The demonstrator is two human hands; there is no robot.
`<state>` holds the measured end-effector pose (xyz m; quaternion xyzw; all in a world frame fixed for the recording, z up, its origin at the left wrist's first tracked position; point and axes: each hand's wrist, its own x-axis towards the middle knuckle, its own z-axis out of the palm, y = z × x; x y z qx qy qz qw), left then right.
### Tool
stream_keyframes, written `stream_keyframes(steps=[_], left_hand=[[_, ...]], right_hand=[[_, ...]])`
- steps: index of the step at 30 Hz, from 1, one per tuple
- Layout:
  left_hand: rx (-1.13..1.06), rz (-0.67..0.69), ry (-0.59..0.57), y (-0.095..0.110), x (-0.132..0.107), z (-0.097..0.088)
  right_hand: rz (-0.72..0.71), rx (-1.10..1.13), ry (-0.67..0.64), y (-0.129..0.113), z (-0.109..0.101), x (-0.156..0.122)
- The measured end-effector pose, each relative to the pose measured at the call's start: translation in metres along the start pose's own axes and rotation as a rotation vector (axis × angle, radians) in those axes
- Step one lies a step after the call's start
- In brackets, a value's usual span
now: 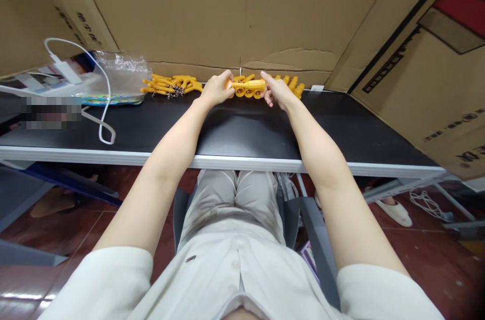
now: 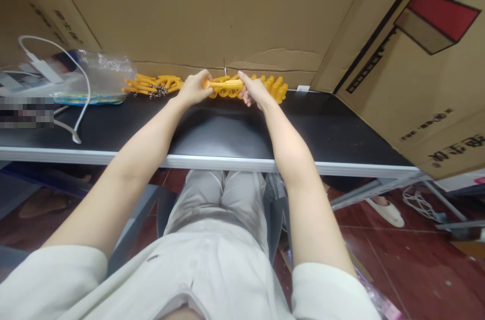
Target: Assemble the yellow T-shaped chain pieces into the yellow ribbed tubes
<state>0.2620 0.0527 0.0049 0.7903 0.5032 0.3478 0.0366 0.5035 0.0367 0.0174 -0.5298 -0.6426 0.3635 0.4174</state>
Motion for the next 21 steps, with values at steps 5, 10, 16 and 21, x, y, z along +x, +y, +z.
stream_keyframes(steps=[5,10,16,21], left_hand=[[0.014,-0.024,-0.012,-0.006,0.003,0.005],[0.014,-0.062,-0.019,-0.010,0.005,0.006],[0.020,-0.072,-0.008,-0.008,0.003,0.001],[0.011,-0.044,0.005,-0.007,0.002,-0.001]], right_hand=[[0.073,-0.005,-0.074,0.002,-0.003,0.002],[0.106,0.039,-0.089,-0.008,-0.010,-0.006],[-0.022,0.089,-0.046,-0.013,-0.010,-0.013],[0.020,0.047,-0.043,-0.014,-0.004,-0.013]])
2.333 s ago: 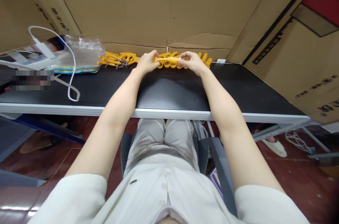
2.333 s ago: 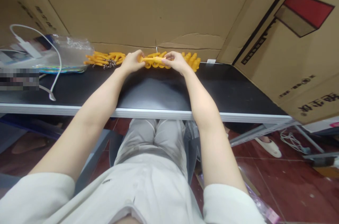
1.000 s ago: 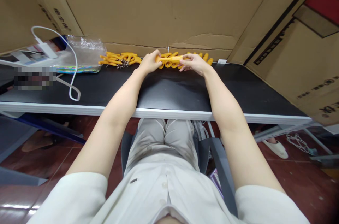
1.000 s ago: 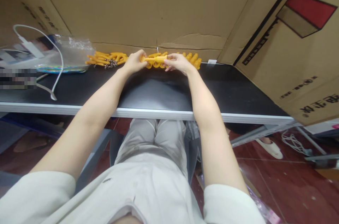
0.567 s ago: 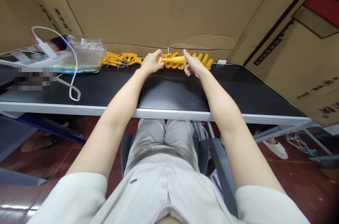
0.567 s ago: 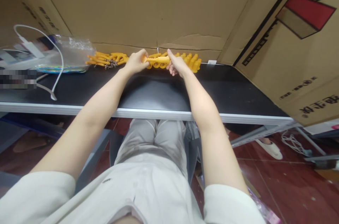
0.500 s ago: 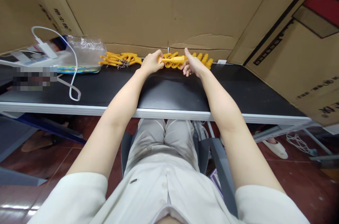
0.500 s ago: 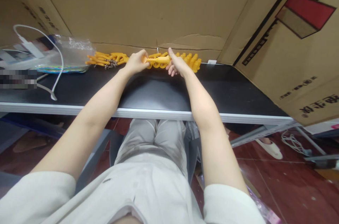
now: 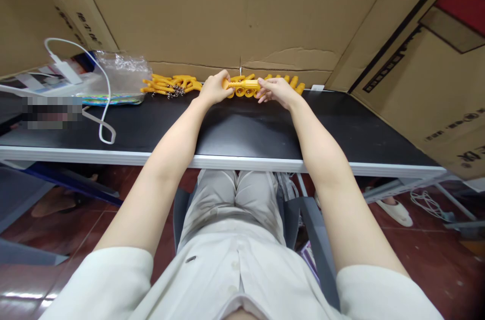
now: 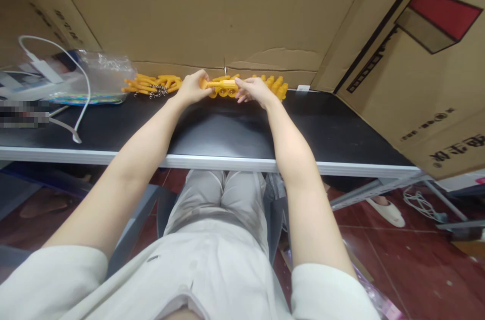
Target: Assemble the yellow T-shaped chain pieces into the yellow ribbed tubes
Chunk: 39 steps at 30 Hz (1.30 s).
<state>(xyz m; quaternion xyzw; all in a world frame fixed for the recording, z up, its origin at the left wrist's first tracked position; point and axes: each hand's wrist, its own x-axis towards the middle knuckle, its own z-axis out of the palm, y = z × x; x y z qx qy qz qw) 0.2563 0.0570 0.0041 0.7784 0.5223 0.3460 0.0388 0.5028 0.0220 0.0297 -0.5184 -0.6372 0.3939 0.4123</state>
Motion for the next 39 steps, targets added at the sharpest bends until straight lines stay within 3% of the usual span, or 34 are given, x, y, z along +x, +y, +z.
stream_keyframes(steps=[11,22,31,39], left_hand=[[-0.021,-0.006,0.002,0.000,0.000,0.001],[-0.023,0.013,0.013,-0.002,0.000,0.002],[0.017,-0.023,-0.027,0.010,-0.005,-0.002],[0.016,0.017,0.011,0.010,-0.005,-0.002]], right_hand=[[0.079,0.000,-0.032,0.000,0.004,0.002],[-0.074,-0.015,0.008,0.003,0.000,0.003],[-0.001,-0.059,0.073,0.011,0.005,0.013],[0.100,-0.048,0.072,0.018,0.007,0.021]])
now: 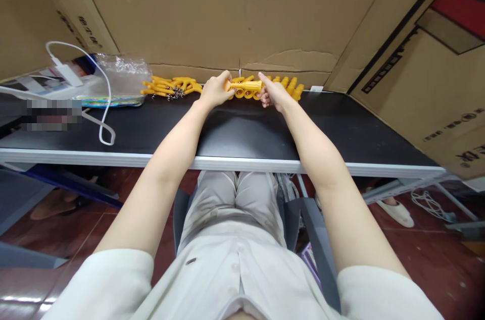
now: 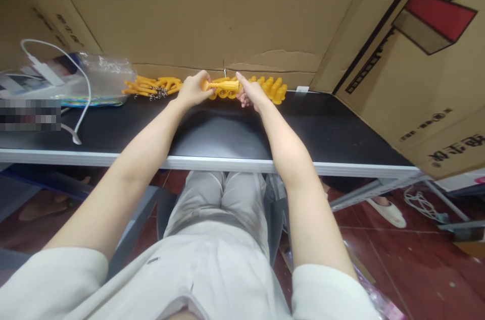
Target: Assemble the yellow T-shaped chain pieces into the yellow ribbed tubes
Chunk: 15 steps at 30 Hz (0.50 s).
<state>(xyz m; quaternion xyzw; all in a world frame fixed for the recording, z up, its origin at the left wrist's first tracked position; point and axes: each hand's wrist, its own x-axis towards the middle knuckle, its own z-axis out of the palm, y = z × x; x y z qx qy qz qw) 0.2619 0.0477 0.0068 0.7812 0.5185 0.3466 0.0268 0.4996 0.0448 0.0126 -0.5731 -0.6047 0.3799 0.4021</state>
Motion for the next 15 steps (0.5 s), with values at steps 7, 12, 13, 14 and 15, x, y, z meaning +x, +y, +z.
stream_keyframes(steps=[7,12,13,14,15], left_hand=[[0.023,-0.026,-0.008,-0.008,0.002,0.005],[0.019,0.002,0.004,-0.016,0.005,0.009],[0.020,0.002,0.004,-0.016,0.005,0.009],[0.023,-0.002,0.002,-0.015,0.005,0.009],[0.027,-0.008,-0.001,-0.015,0.005,0.009]], right_hand=[[0.044,0.106,-0.152,-0.014,-0.005,-0.015],[-0.056,0.226,-0.174,-0.018,-0.007,-0.023],[-0.060,0.231,-0.157,-0.019,-0.007,-0.023],[-0.062,0.235,-0.140,-0.019,-0.006,-0.023],[-0.064,0.236,-0.126,-0.019,-0.005,-0.023]])
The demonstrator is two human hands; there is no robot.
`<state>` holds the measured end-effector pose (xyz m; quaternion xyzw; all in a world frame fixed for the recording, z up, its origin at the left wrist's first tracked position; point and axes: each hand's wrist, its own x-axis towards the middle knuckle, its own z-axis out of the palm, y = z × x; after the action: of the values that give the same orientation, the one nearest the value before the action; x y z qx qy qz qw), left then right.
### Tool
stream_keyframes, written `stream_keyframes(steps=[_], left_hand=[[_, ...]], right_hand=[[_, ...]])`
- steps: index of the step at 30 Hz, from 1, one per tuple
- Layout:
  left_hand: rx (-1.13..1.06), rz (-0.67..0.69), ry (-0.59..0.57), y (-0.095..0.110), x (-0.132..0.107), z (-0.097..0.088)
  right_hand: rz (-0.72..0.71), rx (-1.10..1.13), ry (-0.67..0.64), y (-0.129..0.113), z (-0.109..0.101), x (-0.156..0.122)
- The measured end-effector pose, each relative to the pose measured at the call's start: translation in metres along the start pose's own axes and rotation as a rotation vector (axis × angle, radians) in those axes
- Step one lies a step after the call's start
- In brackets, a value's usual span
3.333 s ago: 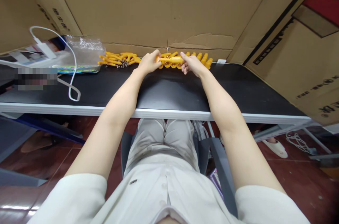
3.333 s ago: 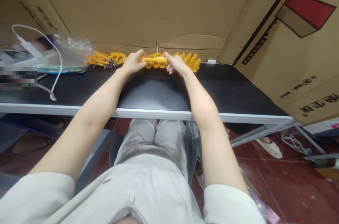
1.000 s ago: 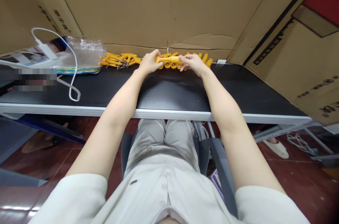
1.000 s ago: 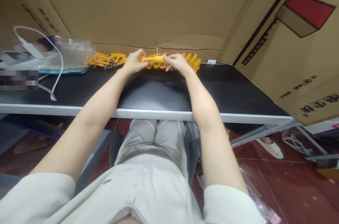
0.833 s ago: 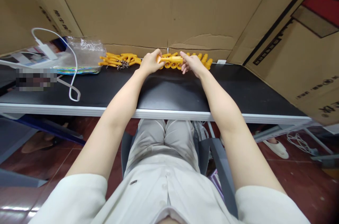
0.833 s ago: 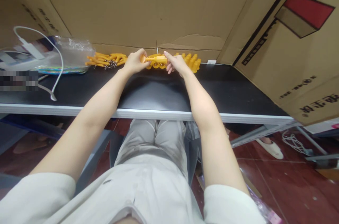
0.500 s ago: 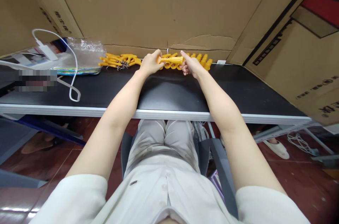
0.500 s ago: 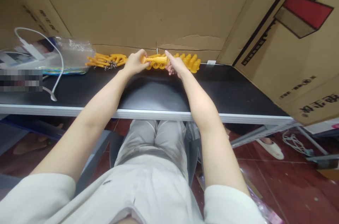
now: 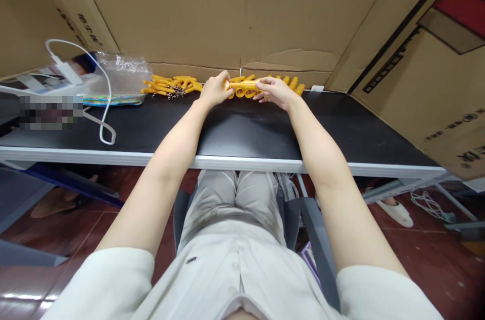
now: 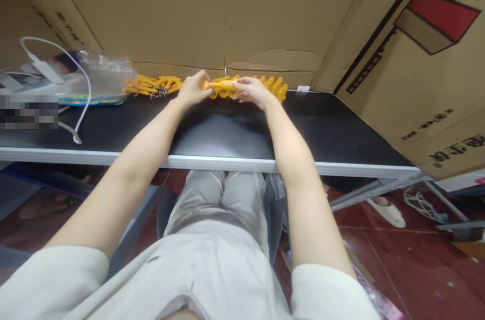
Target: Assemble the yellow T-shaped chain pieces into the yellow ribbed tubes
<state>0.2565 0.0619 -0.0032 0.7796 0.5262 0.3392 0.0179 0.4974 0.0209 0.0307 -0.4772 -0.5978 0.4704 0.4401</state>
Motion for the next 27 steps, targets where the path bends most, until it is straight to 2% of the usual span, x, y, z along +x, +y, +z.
stream_keyframes(steps=[19,27], left_hand=[[0.030,0.048,0.039,0.002,-0.002,-0.001],[0.044,0.007,0.018,0.009,-0.003,-0.002]], right_hand=[[0.049,0.069,0.091,-0.001,0.012,-0.001],[0.067,0.061,0.105,-0.001,0.011,-0.002]])
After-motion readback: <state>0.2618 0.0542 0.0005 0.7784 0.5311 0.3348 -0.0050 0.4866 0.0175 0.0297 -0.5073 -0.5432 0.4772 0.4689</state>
